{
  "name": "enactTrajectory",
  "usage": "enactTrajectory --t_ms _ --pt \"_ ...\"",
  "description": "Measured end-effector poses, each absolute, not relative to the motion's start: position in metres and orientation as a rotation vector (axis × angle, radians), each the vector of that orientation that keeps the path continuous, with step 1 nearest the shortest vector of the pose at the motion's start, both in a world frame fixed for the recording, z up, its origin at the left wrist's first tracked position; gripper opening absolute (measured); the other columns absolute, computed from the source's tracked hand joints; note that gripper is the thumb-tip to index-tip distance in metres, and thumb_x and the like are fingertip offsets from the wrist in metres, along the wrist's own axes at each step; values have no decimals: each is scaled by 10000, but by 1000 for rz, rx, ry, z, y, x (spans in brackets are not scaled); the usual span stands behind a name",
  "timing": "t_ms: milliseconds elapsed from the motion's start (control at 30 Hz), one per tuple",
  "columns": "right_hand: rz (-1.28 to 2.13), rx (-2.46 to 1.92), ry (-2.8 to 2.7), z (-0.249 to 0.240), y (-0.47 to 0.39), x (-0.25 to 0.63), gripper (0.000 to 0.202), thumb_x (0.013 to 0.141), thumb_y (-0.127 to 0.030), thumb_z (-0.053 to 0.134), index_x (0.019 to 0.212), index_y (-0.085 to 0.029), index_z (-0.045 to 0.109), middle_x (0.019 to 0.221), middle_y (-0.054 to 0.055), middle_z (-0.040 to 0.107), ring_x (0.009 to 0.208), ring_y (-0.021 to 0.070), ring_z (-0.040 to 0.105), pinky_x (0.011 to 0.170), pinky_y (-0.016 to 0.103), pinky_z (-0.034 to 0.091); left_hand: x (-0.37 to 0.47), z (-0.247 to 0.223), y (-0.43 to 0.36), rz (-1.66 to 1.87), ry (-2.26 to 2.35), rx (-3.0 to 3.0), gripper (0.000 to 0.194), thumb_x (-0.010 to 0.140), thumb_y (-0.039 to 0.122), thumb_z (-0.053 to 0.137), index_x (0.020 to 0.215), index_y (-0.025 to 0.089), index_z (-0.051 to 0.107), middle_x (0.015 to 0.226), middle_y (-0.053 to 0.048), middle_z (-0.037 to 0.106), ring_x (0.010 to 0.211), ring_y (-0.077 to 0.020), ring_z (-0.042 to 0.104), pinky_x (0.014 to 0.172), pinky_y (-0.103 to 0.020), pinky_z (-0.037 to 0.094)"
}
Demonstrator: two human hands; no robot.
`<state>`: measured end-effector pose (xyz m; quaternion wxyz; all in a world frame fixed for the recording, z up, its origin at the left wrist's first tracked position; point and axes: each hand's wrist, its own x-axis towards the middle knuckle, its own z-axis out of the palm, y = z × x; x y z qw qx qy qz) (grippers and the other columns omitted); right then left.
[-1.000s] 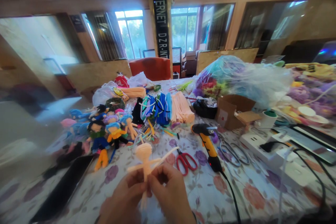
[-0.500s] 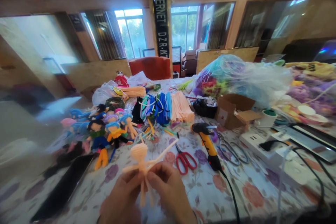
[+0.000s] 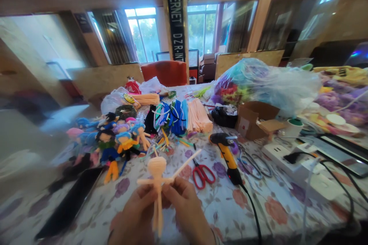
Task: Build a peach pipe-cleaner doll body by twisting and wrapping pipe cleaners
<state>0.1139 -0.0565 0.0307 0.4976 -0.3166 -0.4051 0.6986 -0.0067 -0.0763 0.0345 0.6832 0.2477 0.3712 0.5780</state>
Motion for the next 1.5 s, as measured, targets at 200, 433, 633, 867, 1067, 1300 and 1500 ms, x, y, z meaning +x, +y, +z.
enactTrajectory --t_ms 200,433,633,867,1067,1300,1500 --pt "1752 -696 -897 26 -59 109 234 724 -351 676 710 -123 628 573 -13 566 517 85 473 507 195 372 -3 43 -78 1273 820 490 175 580 230 804 698 128 725 594 -20 658 520 -86 540 557 -204 431" --pt "1786 -667 -807 20 -61 106 181 745 -302 658 697 -131 620 563 -25 537 505 70 444 494 179 335 -1 48 -80 1288 874 483 226 541 268 820 697 126 738 593 -38 669 562 -125 569 590 -234 456" --pt "1687 -748 -892 21 -55 109 266 712 -358 705 641 -138 573 527 -31 523 493 81 466 497 191 358 -6 38 -77 1300 871 526 164 624 246 769 731 127 731 649 -54 689 610 -150 601 606 -244 470" --pt "1383 -868 -1074 34 -59 114 220 701 -346 721 724 -171 589 673 4 598 637 146 558 607 245 449 -9 26 -77 1368 924 609 118 736 210 686 821 144 734 780 -67 728 735 -167 646 727 -259 487" --pt "1350 -966 -1304 38 -62 116 231 759 -367 664 832 -148 677 761 56 656 730 199 592 670 287 461 -7 23 -75 1369 851 639 134 702 208 713 818 152 749 775 -74 744 769 -206 664 792 -313 485" --pt "1447 -926 -1214 36 -58 117 243 731 -386 695 788 -150 687 731 36 672 704 182 595 628 252 447 -10 24 -73 1346 917 698 175 684 237 734 834 147 743 784 -78 744 752 -199 660 754 -291 487" --pt "1481 -921 -1194 38 -59 117 223 731 -370 696 760 -149 681 693 16 662 665 161 579 586 225 422 -8 28 -71 1368 969 702 125 689 250 729 747 140 734 696 -63 733 676 -187 652 691 -282 498"
